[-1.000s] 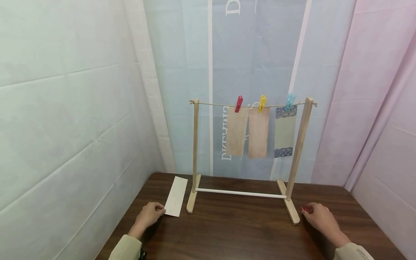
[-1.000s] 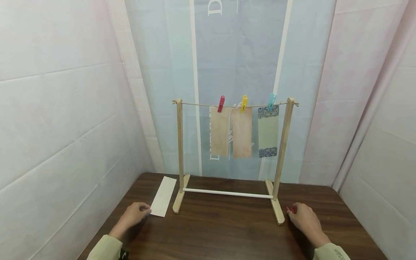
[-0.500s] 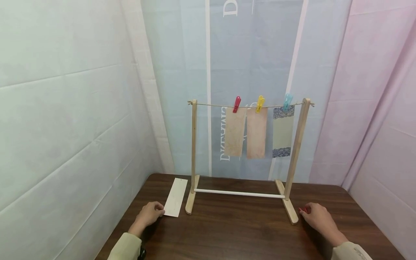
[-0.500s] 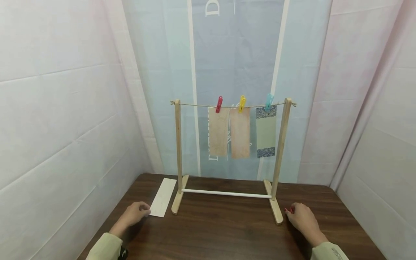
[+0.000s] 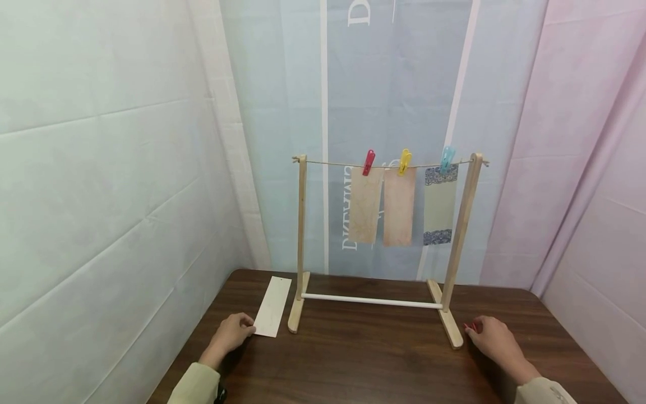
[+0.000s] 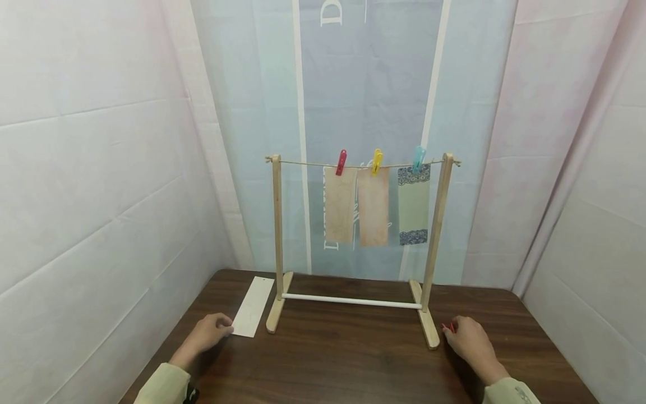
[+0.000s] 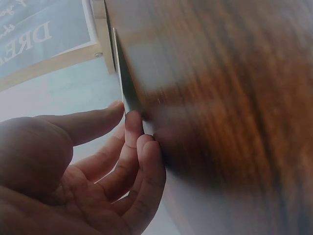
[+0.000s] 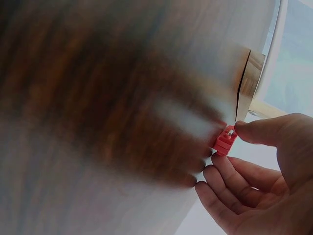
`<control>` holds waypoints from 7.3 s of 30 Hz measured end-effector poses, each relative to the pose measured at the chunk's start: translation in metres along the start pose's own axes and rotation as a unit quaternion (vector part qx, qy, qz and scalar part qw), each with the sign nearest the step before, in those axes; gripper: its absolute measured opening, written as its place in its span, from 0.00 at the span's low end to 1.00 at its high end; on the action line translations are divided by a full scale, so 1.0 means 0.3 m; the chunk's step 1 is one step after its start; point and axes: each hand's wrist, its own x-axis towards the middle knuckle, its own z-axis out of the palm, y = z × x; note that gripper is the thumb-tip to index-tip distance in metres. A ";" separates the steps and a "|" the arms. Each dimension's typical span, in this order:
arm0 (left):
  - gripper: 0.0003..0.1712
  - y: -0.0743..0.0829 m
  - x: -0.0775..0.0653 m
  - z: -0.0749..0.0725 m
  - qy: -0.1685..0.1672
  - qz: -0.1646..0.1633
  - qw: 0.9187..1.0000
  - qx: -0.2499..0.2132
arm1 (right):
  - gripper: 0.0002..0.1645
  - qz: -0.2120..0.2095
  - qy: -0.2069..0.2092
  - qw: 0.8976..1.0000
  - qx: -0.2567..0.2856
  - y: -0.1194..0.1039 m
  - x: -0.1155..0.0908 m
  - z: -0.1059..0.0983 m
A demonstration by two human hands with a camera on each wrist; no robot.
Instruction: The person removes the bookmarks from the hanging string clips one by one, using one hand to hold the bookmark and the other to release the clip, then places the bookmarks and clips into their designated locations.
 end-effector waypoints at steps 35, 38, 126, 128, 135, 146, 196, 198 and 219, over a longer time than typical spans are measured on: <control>0.12 0.034 -0.017 0.011 0.028 -0.012 1.000 0.000 | 0.27 -0.005 0.057 0.998 0.008 -0.039 0.001 -0.039; 0.12 0.044 -0.016 0.011 0.032 -0.009 0.999 -0.005 | 0.27 -0.011 0.061 0.998 0.009 -0.047 0.002 -0.045; 0.24 0.530 0.022 0.091 0.067 0.248 0.951 -0.174 | 0.34 -0.375 0.230 0.896 0.053 -0.581 0.235 -0.506; 0.24 0.541 0.027 0.092 0.065 0.250 0.950 -0.177 | 0.35 -0.383 0.231 0.893 0.049 -0.591 0.242 -0.518; 0.25 0.579 0.054 0.090 0.055 0.239 0.952 -0.185 | 0.34 -0.395 0.224 0.890 0.038 -0.629 0.260 -0.554; 0.24 0.615 0.102 0.098 0.050 0.237 0.947 -0.211 | 0.33 -0.410 0.225 0.884 0.034 -0.703 0.300 -0.600; 0.25 0.805 0.272 0.106 0.034 0.252 0.942 -0.220 | 0.32 -0.431 0.215 0.876 0.021 -0.928 0.454 -0.703; 0.25 0.808 0.276 0.110 0.032 0.255 0.939 -0.226 | 0.32 -0.426 0.213 0.879 0.017 -0.934 0.457 -0.708; 0.28 0.841 0.295 0.141 0.008 0.252 0.931 -0.264 | 0.34 -0.401 0.188 0.896 0.006 -0.992 0.514 -0.740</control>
